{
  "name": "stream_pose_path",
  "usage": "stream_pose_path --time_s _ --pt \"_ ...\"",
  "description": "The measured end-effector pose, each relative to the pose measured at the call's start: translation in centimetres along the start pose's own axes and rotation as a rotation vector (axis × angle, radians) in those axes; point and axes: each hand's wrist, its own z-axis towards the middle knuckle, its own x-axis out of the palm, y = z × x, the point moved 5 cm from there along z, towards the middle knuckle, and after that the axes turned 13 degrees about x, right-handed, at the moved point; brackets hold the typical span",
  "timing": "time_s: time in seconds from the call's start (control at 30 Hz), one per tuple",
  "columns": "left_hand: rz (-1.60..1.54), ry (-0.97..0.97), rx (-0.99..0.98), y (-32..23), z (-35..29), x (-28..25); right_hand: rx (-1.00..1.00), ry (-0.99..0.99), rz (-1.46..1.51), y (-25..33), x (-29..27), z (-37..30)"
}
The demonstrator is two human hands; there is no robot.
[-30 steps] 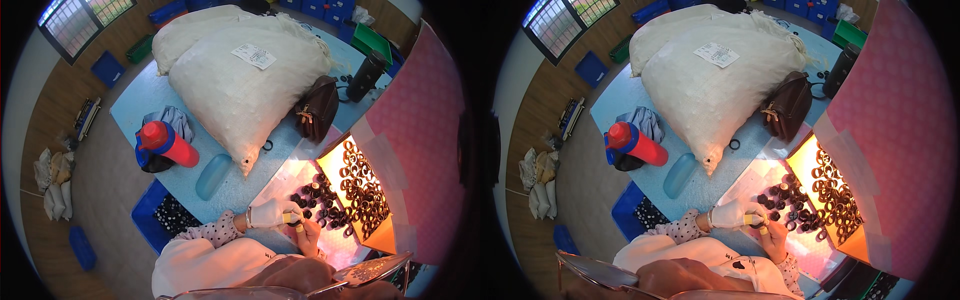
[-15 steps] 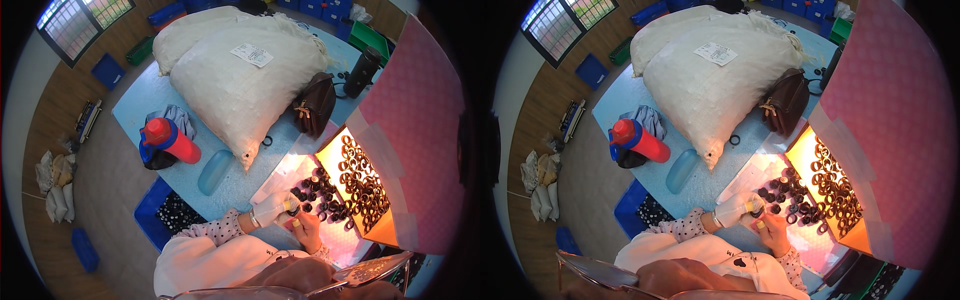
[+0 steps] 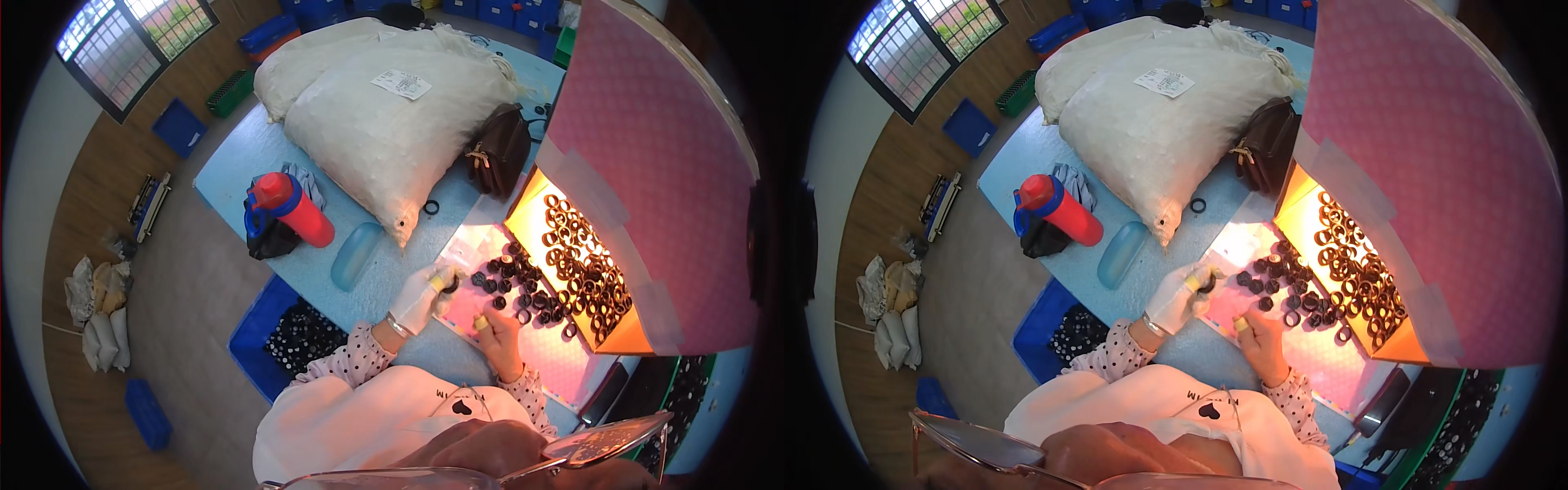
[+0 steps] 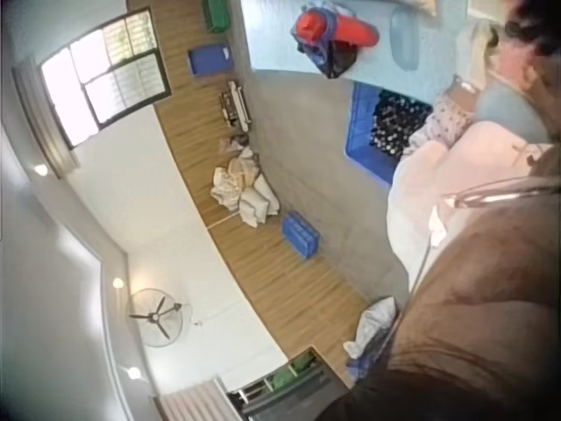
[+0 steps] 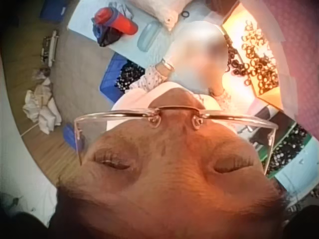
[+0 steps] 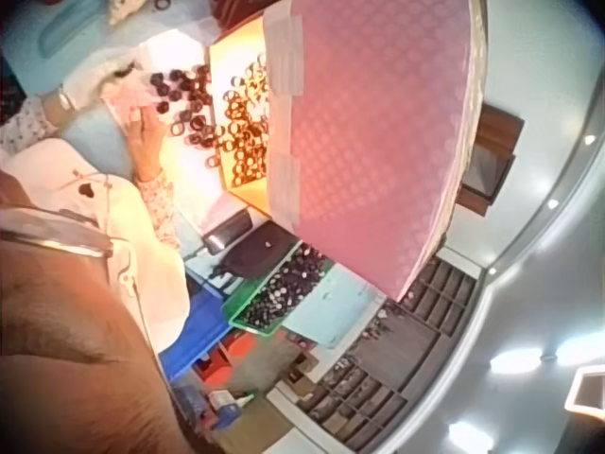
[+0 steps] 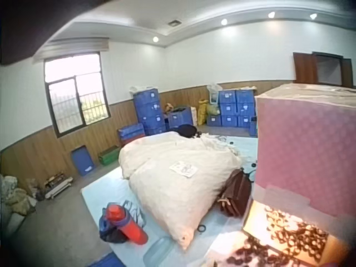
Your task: Assembling small black components with green wires at a workbench.
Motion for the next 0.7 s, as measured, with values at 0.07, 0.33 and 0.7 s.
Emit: stream_pose_path --time_s 0.07,0.33,0.7 --pt "0.267 0.055 0.031 0.0 -0.9 0.6 -0.022 -0.06 0.117 0.7 -0.2 0.0" --pt "0.569 0.05 0.113 1.0 -2.1 4.3 0.006 -0.013 0.355 -0.7 -0.8 -0.1" --pt "0.333 0.226 0.217 -0.5 -4.3 6.0 0.043 0.132 0.603 1.3 -1.8 -0.1"
